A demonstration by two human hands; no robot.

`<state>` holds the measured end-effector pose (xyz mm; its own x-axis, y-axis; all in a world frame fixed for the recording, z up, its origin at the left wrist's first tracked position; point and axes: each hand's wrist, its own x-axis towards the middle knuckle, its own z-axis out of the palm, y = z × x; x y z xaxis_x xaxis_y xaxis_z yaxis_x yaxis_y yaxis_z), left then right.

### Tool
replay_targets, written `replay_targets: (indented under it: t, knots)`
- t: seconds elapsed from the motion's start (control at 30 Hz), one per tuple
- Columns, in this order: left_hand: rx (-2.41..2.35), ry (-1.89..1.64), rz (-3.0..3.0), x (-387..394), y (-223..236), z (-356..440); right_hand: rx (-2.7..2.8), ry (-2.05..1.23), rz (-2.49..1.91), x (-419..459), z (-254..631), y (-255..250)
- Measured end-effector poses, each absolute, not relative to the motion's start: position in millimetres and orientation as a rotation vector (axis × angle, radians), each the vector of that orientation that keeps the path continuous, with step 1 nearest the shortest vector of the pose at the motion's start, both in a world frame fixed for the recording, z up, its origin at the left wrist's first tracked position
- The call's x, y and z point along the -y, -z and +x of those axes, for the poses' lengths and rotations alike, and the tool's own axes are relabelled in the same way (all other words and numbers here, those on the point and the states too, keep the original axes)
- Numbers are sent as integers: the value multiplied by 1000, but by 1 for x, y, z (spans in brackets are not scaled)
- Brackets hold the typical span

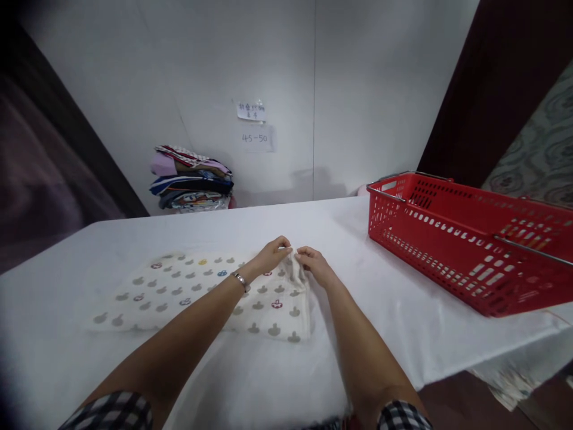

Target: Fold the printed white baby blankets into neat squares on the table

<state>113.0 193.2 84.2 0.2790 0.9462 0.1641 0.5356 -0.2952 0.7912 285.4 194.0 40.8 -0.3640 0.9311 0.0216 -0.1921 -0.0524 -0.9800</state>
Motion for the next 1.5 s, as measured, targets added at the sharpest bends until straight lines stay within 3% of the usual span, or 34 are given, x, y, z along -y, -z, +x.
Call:
replay_targets:
  t: [0.33,0.47,0.63,0.8,1.17,1.5]
  knots:
    - [-1142,-1145,1914,-196,-110,98,1412,-1709,-929,-134,284,-53]
    - [-1112,-1066,1955,-188,-123,95,1347,-1859,-765,-80,280,-51]
    - [-1237,-753,2017,-195,-92,114,1280,-1729,-784,-36,278,-43]
    - [-1381,-676,1996,-211,-57,140,1135,-1692,-870,-32,278,-32]
    - [-1476,-683,2051,-223,-22,154,1647,-992,-1392,-7,292,-2]
    - [-1433,-617,2266,-225,-20,155,2049,-499,-1387,-1,302,-6]
